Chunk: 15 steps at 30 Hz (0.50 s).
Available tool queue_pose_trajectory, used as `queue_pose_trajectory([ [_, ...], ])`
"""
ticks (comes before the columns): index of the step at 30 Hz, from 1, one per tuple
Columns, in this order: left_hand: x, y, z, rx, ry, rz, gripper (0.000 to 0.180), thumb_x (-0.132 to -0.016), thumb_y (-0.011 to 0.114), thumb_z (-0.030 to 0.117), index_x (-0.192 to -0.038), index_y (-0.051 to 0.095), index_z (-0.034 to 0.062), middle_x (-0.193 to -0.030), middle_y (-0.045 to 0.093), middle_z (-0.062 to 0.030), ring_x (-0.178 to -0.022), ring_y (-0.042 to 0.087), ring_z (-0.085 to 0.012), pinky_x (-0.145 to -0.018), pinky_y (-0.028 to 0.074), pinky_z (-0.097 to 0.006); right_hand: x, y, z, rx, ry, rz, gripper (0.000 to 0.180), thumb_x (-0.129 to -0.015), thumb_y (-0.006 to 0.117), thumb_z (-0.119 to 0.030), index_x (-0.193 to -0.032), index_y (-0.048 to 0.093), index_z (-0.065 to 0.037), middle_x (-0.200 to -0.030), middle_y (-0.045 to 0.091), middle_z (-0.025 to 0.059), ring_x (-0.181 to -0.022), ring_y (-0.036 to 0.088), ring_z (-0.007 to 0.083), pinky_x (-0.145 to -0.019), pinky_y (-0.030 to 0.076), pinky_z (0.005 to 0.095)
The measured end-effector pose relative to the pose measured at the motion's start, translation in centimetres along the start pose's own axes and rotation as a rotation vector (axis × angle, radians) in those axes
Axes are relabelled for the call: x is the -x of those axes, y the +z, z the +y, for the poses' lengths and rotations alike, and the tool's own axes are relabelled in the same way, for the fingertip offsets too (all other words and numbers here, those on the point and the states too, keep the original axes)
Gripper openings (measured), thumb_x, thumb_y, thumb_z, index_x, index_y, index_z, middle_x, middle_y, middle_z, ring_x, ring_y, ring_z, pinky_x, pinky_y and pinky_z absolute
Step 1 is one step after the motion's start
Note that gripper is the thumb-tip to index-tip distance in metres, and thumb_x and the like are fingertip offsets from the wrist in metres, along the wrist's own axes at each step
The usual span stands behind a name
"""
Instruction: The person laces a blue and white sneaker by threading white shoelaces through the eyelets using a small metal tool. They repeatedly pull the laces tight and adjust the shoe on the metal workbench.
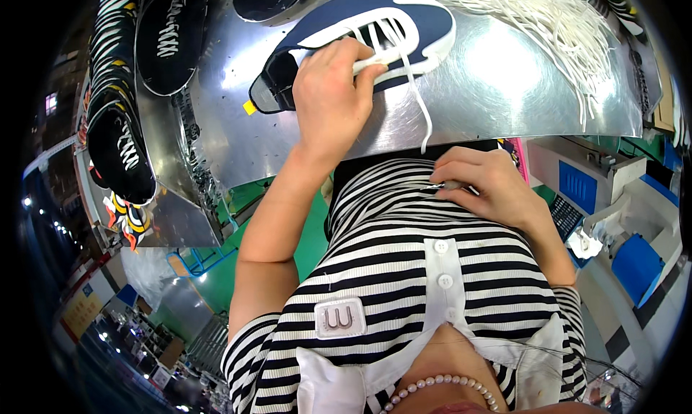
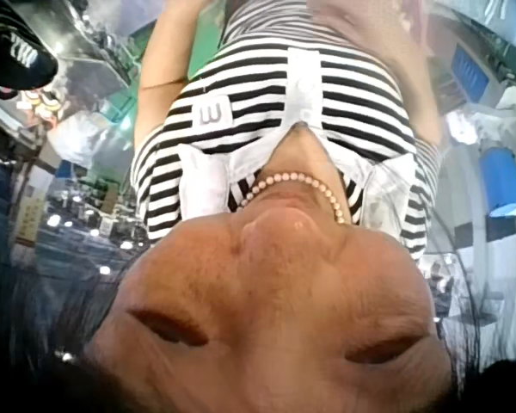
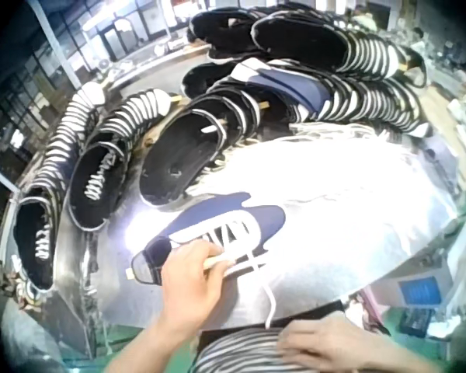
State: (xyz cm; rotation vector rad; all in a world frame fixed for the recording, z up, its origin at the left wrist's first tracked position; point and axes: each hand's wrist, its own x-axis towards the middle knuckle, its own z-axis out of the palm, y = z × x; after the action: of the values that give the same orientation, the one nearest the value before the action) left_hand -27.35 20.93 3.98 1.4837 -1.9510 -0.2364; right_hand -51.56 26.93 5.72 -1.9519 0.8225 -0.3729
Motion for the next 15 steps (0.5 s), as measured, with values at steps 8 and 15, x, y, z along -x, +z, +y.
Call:
queue_pose_trajectory([
  [8, 0.5, -0.5, 2.9, 0.245, 0.050, -0.077, 0.018, -0.079, 0.077, 0.009, -0.088, 0.064, 0.0012, -0.079, 0.065, -0.0119, -0.073, 0.062, -0.0290, -0.066, 0.047, -0.035, -6.8, 0.1, 3.0, -0.411, 0.239, 0.619, 0.023, -0.088, 0.072, -0.021, -0.098, 0.069, -0.001, -0.075, 0.066, 0.0030, -0.067, 0.058, 0.0058, -0.062, 0.047, 0.0236],
  [15, -0.6, -1.6, 1.2, 0.033, 0.113, -0.041, 0.022, -0.080, 0.074, 0.009, -0.100, 0.068, 0.0025, -0.076, 0.061, -0.0097, -0.070, 0.057, -0.0272, -0.064, 0.045, -0.037, -2.9, 3.6, 2.2, -0.476, 0.203, 0.168, 0.020, -0.090, 0.068, -0.021, -0.096, 0.065, -0.003, -0.076, 0.057, 0.0014, -0.070, 0.050, 0.0092, -0.065, 0.041, 0.0254],
])
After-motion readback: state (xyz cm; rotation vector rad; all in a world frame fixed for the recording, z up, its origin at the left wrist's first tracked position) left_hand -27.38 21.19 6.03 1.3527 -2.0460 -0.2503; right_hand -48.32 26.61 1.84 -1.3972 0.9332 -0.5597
